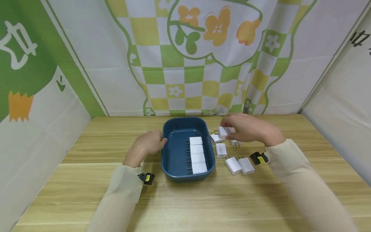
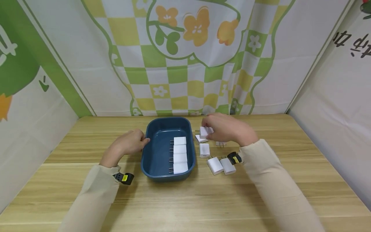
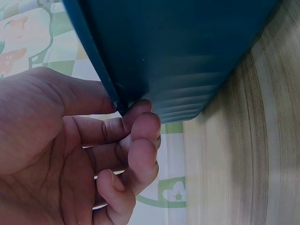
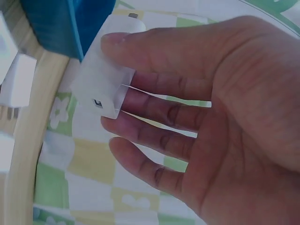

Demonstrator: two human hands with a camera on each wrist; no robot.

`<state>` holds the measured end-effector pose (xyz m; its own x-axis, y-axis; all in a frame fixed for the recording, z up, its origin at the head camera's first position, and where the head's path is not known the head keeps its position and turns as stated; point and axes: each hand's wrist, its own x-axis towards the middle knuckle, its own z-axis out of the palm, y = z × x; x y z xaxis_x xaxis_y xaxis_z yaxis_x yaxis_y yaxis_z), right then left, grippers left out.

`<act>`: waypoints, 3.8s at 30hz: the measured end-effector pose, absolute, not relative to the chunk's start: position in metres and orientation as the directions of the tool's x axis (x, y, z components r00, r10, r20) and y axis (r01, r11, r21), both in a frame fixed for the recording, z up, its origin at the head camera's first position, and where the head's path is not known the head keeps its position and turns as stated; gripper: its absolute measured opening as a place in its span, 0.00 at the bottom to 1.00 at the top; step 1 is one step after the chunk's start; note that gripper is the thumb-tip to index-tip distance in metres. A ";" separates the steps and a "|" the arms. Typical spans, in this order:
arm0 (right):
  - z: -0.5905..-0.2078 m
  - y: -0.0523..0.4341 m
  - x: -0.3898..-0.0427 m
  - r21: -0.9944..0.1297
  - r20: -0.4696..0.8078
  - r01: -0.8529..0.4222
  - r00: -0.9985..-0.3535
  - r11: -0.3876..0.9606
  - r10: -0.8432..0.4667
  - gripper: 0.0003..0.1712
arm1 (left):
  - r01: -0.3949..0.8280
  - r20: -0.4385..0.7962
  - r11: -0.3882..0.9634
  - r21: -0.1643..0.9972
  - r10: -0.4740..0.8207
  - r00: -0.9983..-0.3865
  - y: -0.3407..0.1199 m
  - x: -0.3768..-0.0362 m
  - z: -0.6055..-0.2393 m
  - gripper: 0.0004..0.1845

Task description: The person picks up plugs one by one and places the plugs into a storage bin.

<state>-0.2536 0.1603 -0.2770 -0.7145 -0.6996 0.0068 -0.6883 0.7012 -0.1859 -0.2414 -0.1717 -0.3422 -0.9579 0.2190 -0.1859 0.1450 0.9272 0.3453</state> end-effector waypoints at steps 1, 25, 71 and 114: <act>-0.277 0.156 -0.256 -0.184 0.003 -0.691 -0.712 0.699 -0.702 0.17 | 0.144 -0.186 0.927 0.345 0.218 -0.958 -0.172 -0.241 -0.342 0.25; -0.297 0.069 -0.303 -0.104 -0.097 -0.707 -0.693 0.700 -0.715 0.06 | 0.168 -0.161 0.936 0.309 0.226 -0.961 -0.172 -0.243 -0.342 0.23; -0.331 0.020 -0.323 0.093 -0.346 -0.561 -0.793 0.823 -0.502 0.14 | 0.151 -0.171 0.941 0.301 0.209 -0.963 -0.172 -0.242 -0.342 0.21; -0.324 0.025 -0.315 0.042 -0.370 -0.543 -0.788 0.839 -0.492 0.21 | 0.156 -0.158 0.947 0.282 0.206 -0.966 -0.169 -0.244 -0.343 0.20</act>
<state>-0.3155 0.0246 -0.3237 -0.7883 -0.4916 -0.3701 -0.5430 0.8387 0.0424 -0.2439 -0.1688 -0.3429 -0.9657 0.2058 -0.1582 0.1556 0.9467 0.2820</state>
